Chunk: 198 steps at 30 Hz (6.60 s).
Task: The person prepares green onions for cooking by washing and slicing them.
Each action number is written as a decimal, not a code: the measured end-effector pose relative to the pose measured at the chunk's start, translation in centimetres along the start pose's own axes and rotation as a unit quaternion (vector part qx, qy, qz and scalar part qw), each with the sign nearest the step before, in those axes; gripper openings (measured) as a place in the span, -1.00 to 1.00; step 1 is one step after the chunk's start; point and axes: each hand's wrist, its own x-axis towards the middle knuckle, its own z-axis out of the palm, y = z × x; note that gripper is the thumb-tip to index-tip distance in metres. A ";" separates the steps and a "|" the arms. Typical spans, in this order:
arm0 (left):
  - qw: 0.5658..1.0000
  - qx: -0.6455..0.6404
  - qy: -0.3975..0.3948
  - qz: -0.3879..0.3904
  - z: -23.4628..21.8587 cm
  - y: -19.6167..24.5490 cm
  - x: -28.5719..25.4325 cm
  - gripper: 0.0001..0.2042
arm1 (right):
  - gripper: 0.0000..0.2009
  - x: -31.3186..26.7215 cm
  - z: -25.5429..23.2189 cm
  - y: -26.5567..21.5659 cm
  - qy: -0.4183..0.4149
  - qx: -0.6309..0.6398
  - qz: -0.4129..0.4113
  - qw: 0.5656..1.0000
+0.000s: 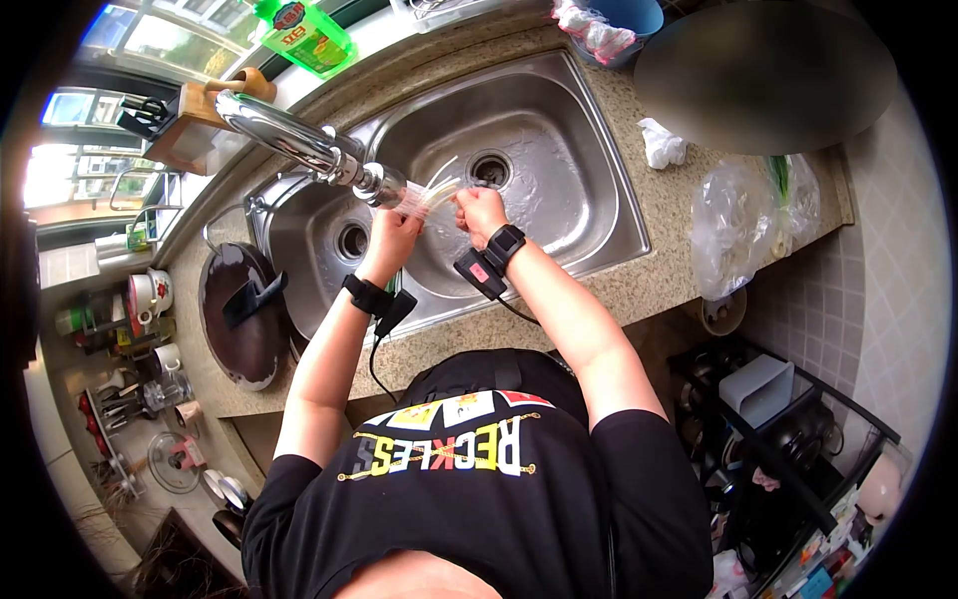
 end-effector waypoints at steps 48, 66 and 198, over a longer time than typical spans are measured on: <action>0.991 -0.107 0.078 0.006 0.0 -0.8 2.1 -0.85 | -0.87 -1.3 -1.8 -1.9 -0.120 0.028 0.005 0.992; 0.968 -0.149 -0.149 -0.139 -2.3 0.9 0.2 -0.80 | -0.66 -0.9 -1.4 -1.9 -0.035 0.134 0.024 0.990; 0.972 -0.174 0.006 -0.157 -3.7 -0.4 -1.1 -0.91 | -0.84 -0.5 1.1 -0.3 -0.001 -0.584 -0.189 0.790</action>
